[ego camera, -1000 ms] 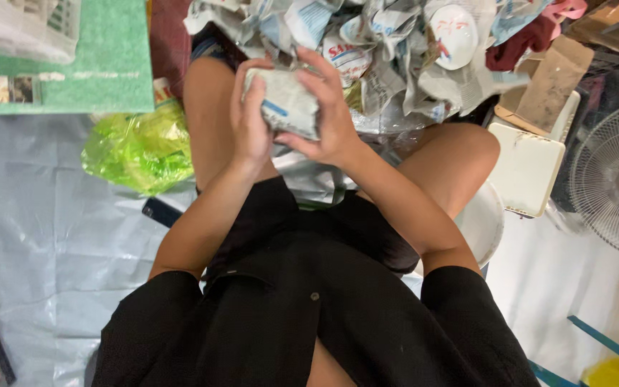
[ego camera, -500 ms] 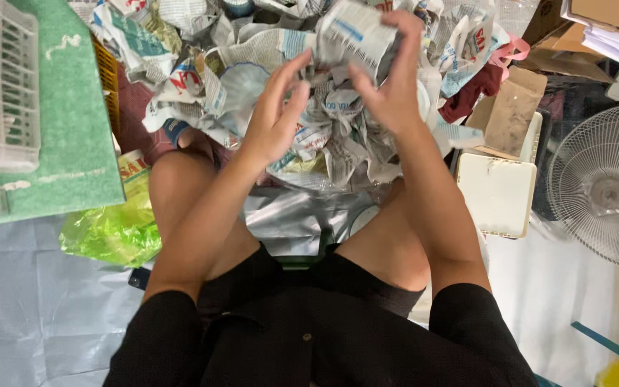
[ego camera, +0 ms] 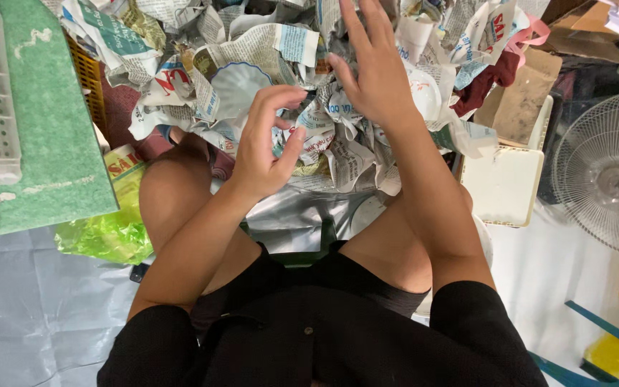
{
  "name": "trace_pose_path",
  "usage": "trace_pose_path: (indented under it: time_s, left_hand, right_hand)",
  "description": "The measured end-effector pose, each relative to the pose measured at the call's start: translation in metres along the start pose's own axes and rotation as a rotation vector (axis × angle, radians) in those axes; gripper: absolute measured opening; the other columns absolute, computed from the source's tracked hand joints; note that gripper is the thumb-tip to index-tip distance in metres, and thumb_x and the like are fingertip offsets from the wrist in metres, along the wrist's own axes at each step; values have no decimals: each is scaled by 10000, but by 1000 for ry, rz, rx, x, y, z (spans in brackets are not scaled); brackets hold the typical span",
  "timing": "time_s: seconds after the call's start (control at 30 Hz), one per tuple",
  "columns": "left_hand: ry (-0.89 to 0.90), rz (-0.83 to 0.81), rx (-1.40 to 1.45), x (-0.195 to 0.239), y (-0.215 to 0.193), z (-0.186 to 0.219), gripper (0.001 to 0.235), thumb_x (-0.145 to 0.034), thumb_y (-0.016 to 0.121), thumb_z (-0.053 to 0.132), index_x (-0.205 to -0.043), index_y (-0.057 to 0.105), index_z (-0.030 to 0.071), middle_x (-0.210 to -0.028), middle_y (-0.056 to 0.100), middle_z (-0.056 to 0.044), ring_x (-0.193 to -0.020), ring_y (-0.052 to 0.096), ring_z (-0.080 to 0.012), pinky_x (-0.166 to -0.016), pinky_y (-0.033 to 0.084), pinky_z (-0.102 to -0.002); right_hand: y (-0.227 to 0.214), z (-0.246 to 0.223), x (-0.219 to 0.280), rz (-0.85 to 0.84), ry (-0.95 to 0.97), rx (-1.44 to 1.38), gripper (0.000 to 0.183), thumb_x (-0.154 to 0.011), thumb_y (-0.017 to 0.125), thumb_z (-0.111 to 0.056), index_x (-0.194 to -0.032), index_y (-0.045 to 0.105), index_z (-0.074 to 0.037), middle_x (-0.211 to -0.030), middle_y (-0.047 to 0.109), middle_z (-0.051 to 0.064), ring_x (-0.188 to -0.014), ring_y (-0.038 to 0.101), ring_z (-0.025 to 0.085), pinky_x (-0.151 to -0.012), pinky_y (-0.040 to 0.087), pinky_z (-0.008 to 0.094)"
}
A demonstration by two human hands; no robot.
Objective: The person sits on the floor and wraps various small items, including a black object, a cylindrical container, and a blue box, using sheets of newspaper. The person folds the newspaper around each item and places the wrapped packages into a white plastic crate.
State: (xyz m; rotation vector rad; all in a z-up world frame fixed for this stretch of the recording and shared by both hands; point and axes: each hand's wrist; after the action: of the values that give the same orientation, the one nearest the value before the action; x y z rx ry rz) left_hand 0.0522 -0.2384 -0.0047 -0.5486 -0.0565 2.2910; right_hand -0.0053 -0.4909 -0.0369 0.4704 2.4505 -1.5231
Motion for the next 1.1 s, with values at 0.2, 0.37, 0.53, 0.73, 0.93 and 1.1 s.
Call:
trace_pose_path:
  time_s: [0.2, 0.37, 0.53, 0.73, 0.93, 1.1]
  left_hand:
    - [37, 2, -20, 1, 5, -3, 366, -1016, 629, 27, -1373, 552, 61, -1396, 556, -113, -1200, 623, -222, -928, 548, -309]
    - [137, 22, -57, 4, 8, -5, 291, -994, 625, 0, -1281, 608, 50, -1321, 614, -115, -1128, 644, -242, -894, 541, -327]
    - [386, -1, -167, 7, -11, 17, 250, -918, 666, -33, -1154, 654, 50, -1196, 650, -124, -1070, 679, -308, -907, 564, -385]
    - [367, -72, -253, 44, -85, 58, 243, -866, 694, -35, -1092, 705, 56, -1034, 703, -111, -920, 703, -306, -796, 562, -378]
    - [314, 102, -416, 87, -182, 83, 209, -926, 719, 8, -1119, 711, 90, -1017, 741, -97, -908, 737, -266, -807, 582, -355]
    - [20, 384, -516, 91, -267, 76, 256, -1033, 597, 37, -1279, 661, 68, -945, 764, -82, -755, 716, -179, -676, 574, -314]
  right_hand:
    - [-19, -19, 3, 14, -37, 57, 766, -1084, 751, -256, -1694, 309, -115, -1743, 218, 168, -1623, 212, 415, -1346, 222, 516]
    - [-35, -48, 21, 67, -128, -59, 697, -1096, 674, -243, -1686, 319, -137, -1714, 172, 142, -1599, 178, 388, -1333, 185, 496]
    - [-42, -101, 38, 86, -188, -191, 661, -1059, 571, -187, -1664, 316, -120, -1734, 178, 146, -1604, 195, 378, -1338, 160, 498]
    - [-34, -182, 39, -6, -288, -413, 648, -1042, 505, -209, -1638, 279, -94, -1746, 197, 191, -1645, 219, 391, -1348, 214, 531]
    - [1, -252, 39, -102, -344, -820, 638, -1134, 427, -399, -1668, 213, -123, -1771, 118, 179, -1669, 178, 365, -1323, 325, 528]
    - [41, -295, 51, -183, -404, -1027, 648, -1151, 422, -451, -1672, 180, -151, -1778, 90, 207, -1635, 151, 354, -1287, 325, 510]
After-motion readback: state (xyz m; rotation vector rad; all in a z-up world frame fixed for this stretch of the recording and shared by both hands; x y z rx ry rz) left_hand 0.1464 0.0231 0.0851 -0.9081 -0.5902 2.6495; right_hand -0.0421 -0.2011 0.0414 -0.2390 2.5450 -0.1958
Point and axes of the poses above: each hand's wrist, its own x-axis away from the middle knuckle, its own y-axis out of the palm, z = x × y
